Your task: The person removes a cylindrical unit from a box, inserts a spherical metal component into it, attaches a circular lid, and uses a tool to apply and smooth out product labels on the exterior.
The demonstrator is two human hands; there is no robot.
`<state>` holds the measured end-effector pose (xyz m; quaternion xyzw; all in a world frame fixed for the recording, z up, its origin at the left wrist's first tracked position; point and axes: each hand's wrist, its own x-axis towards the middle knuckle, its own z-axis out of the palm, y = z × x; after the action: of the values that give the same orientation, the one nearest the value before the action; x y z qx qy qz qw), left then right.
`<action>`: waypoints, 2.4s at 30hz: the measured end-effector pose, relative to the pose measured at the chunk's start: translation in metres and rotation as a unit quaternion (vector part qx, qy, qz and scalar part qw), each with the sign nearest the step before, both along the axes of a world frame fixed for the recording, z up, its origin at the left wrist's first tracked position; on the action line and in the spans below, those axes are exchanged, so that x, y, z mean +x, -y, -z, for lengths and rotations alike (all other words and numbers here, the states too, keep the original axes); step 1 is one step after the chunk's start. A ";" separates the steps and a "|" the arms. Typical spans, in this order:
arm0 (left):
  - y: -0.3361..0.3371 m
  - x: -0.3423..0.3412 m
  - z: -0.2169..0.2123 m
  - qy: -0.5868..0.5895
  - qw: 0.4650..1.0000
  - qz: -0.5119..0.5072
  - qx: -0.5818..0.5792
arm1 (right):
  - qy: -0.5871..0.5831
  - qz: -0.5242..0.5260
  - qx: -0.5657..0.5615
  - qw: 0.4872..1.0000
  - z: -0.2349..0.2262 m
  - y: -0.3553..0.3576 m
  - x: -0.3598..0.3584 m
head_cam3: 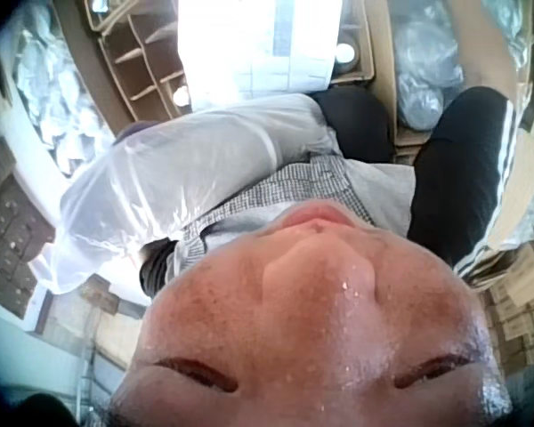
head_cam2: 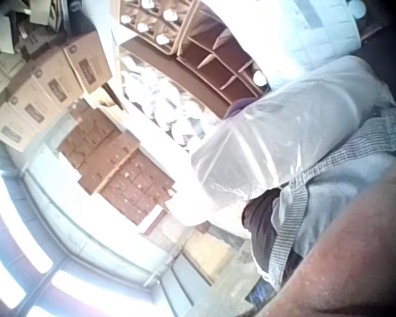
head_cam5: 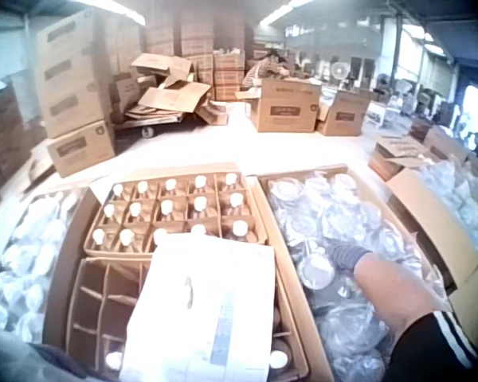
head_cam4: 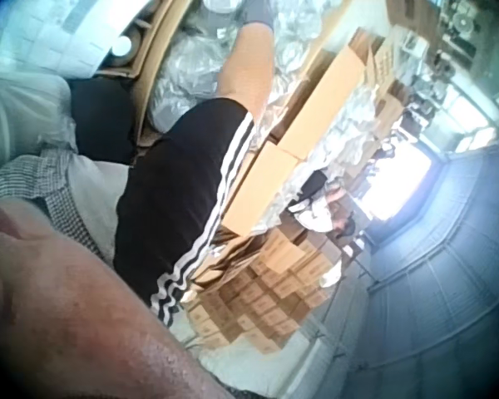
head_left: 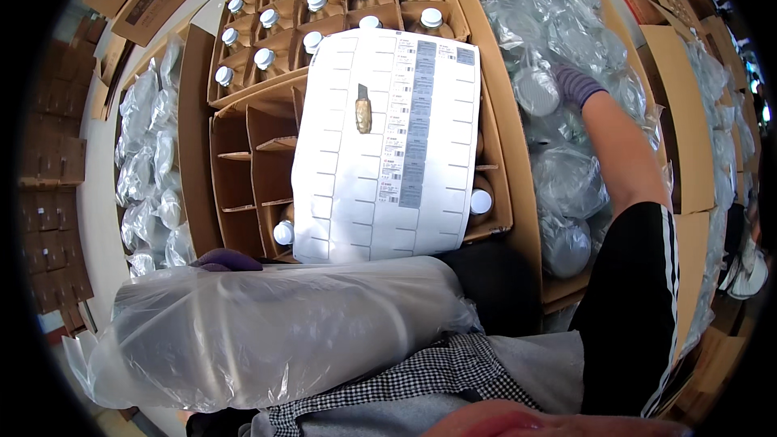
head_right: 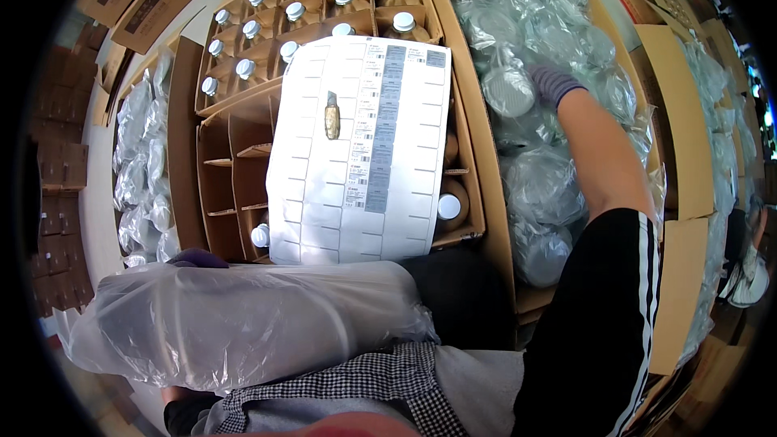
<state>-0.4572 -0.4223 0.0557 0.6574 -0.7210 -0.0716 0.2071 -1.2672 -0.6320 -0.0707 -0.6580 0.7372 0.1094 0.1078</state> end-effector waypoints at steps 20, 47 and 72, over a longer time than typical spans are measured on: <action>0.008 0.015 -0.016 -0.021 0.999 0.028 -0.015 | -0.180 -0.482 0.120 0.849 -0.042 -0.066 0.138; 0.181 -0.423 -0.122 -0.222 0.795 0.548 0.133 | 0.631 0.485 -0.586 0.154 -0.085 -0.503 0.188; 0.269 -0.650 0.014 0.534 0.600 0.559 0.207 | 0.665 0.547 -0.502 0.083 0.024 -0.583 0.272</action>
<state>-1.1073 -0.6917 0.0417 0.0729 -0.8957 0.0432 -0.4366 -0.9949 -0.0486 -0.0942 0.2214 0.4044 -0.8574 0.2287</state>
